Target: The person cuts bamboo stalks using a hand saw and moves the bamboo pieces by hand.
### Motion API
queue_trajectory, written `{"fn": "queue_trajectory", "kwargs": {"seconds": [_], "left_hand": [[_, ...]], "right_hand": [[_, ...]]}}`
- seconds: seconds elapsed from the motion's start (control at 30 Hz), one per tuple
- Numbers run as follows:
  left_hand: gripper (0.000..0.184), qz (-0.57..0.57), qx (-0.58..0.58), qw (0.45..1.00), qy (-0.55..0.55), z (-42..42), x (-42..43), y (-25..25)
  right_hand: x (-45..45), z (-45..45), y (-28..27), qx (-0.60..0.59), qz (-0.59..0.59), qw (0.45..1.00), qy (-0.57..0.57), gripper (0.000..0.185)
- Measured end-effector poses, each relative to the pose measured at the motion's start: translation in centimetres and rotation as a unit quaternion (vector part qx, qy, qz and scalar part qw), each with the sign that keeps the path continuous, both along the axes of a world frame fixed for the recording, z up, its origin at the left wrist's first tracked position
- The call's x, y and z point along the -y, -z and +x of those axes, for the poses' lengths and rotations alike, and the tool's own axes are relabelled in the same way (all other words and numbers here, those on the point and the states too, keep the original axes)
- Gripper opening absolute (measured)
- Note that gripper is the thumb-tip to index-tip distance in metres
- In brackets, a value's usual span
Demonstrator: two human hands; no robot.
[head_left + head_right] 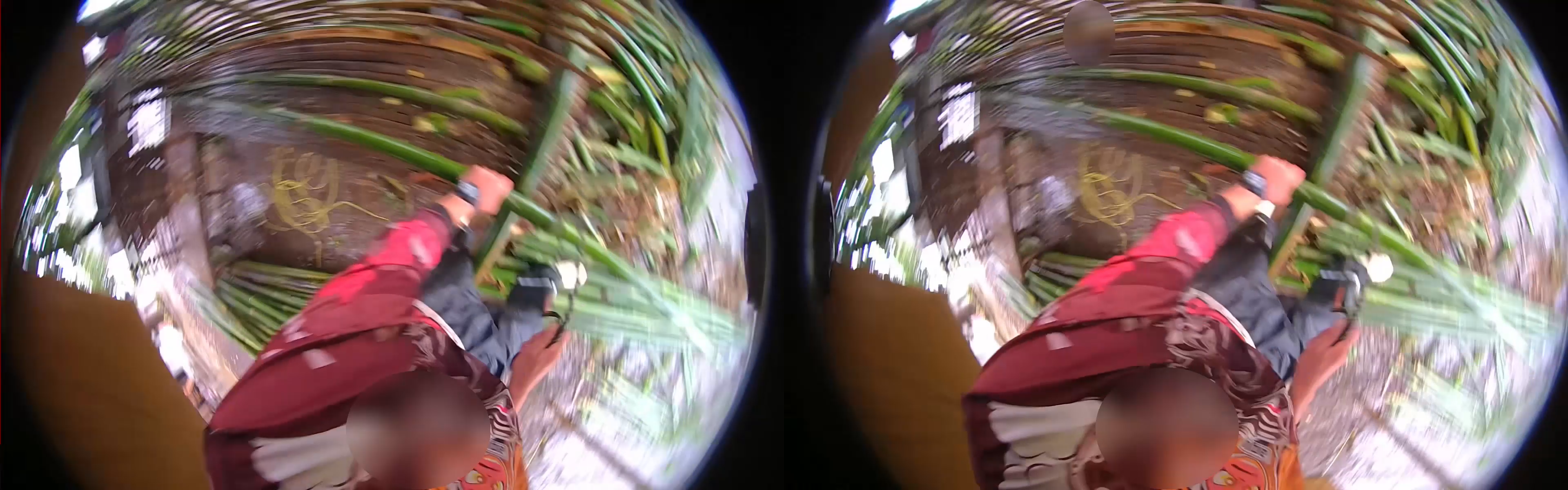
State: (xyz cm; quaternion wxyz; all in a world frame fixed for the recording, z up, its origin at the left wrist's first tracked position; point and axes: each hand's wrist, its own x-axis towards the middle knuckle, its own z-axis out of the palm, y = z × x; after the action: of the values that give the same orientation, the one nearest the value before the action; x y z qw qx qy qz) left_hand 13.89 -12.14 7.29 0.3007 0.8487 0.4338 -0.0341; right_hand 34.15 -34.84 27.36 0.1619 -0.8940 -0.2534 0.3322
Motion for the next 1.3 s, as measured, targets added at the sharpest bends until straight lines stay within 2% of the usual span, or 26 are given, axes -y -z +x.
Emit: {"fn": "queue_trajectory", "kwargs": {"seconds": [0.03, 0.07, 0.13, 0.17, 0.2, 0.23, 0.27, 0.37, 0.4, 0.43, 0.47, 0.57, 0.6, 0.63, 0.67, 0.73, 0.77, 0.83, 0.87, 0.93, 0.97, 1.0, 1.1, 1.17, 1.23, 1.3], "left_hand": [[0.023, 0.001, 0.013, 1.0, -0.015, 0.4, 0.6, 0.8], [0.024, 0.006, 0.02, 1.0, -0.017, 0.5, 1.1, 2.5], [0.021, 0.026, 0.022, 0.999, 0.037, 0.4, 0.2, 3.0], [0.023, 0.048, -0.031, 0.998, 0.029, 0.2, 1.1, 3.9], [0.028, 0.043, -0.112, 0.991, 0.052, 0.6, 0.7, 3.3], [0.031, 0.034, -0.101, 0.993, 0.048, 0.2, 1.1, 2.9], [0.035, 0.034, -0.093, 0.994, 0.052, 0.1, 0.7, 3.1], [0.045, 0.042, -0.107, 0.991, 0.07, 0.4, 0.9, 3.7], [0.045, 0.038, -0.107, 0.991, 0.071, 0.5, 1.4, 3.3], [0.046, 0.018, -0.118, 0.99, 0.071, 0.8, 1.1, 2.9], [0.046, 0.001, -0.13, 0.989, 0.068, 0.9, 0.7, 2.8], [0.045, 0.024, -0.115, 0.991, 0.066, 1.3, 0.2, 3.3], [0.043, 0.021, -0.116, 0.99, 0.071, 0.8, 0.5, 3.1], [0.047, 0.022, -0.123, 0.989, 0.074, 0.7, 0.7, 3.5], [0.046, 0.001, -0.142, 0.986, 0.081, 0.8, 0.5, 3.0], [0.047, -0.002, -0.122, 0.989, 0.085, 0.6, 0.2, 3.3], [0.047, -0.011, -0.124, 0.988, 0.089, 0.5, 1.4, 2.7], [0.049, -0.036, -0.163, 0.982, 0.088, 1.2, -0.6, 1.7], [0.049, -0.037, -0.164, 0.982, 0.087, 1.2, -0.9, 1.7], [0.044, -0.057, -0.166, 0.981, 0.088, 1.4, -1.1, 1.8], [0.043, -0.074, -0.161, 0.98, 0.085, 1.4, -1.6, 1.7], [0.046, -0.066, -0.172, 0.977, 0.108, 1.6, -2.0, 1.8], [0.046, -0.065, -0.167, 0.977, 0.111, 1.5, -2.0, 2.2], [0.046, -0.063, -0.168, 0.977, 0.112, 1.7, -2.3, 2.0], [0.05, -0.063, -0.167, 0.978, 0.112, 1.5, -2.3, 1.9], [0.057, -0.12, -0.184, 0.968, 0.119, 1.7, -2.8, 1.8]], "right_hand": [[1.2, -1.0, -4.0, -0.024, -0.067, 0.995, 0.063, 0.032], [0.9, -0.3, -5.1, 0.009, -0.119, 0.993, 0.027, 0.031], [0.6, 1.7, 4.1, 0.11, 0.035, 0.968, -0.223, 0.037], [-2.8, 2.1, 8.5, 0.17, 0.112, 0.944, -0.259, 0.043], [-6.5, 2.8, 11.9, 0.153, 0.067, 0.946, -0.279, 0.034], [-10.1, 3.5, 15.0, 0.135, 0.022, 0.944, -0.3, 0.027], [-12.5, 2.8, 12.8, -0.015, 0.029, 0.997, -0.065, 0.02], [-4.6, 1.8, 7.0, 0.034, 0.024, 0.993, -0.114, 0.029], [-2.9, 0.5, 1.8, -0.062, 0.046, 0.995, 0.063, 0.024], [-1.1, 0.4, -2.4, -0.077, -0.066, 0.993, 0.065, 0.031], [2.2, 0.4, -4.4, -0.099, -0.006, 0.994, 0.039, 0.034], [-0.6, 0.4, -0.3, -0.048, 0.012, 0.999, 0.02, 0.033], [-3.7, 1.2, 5.0, -0.027, 0.0, 1.0, -0.003, 0.033], [-4.3, 2.8, 13.5, 0.201, 0.161, 0.926, -0.274, 0.03], [-10.0, 2.8, 12.8, -0.004, 0.064, 0.995, -0.072, 0.027], [-9.0, 2.7, 12.9, -0.004, 0.081, 0.994, -0.069, 0.029], [-5.3, 2.6, 12.2, 0.076, 0.123, 0.978, -0.151, 0.028], [-3.0, 1.4, 6.3, 0.055, 0.121, 0.987, -0.093, 0.026], [-1.6, 0.5, 0.7, -0.058, 0.046, 0.997, 0.034, 0.024], [0.9, -0.5, -2.1, -0.041, 0.068, 0.997, 0.026, 0.023], [0.4, -0.4, -1.9, -0.019, 0.105, 0.994, 0.025, 0.022], [-0.1, 0.3, 2.4, 0.093, 0.115, 0.981, -0.128, 0.023], [-9.7, 3.1, 12.8, -0.007, 0.093, 0.991, -0.097, 0.028], [-9.6, 3.1, 12.6, -0.03, 0.044, 0.995, -0.084, 0.038], [-4.9, 2.3, 8.7, 0.029, 0.087, 0.984, -0.15, 0.03], [-1.7, 1.0, -0.6, -0.079, -0.024, 0.997, -0.001, 0.027]]}}
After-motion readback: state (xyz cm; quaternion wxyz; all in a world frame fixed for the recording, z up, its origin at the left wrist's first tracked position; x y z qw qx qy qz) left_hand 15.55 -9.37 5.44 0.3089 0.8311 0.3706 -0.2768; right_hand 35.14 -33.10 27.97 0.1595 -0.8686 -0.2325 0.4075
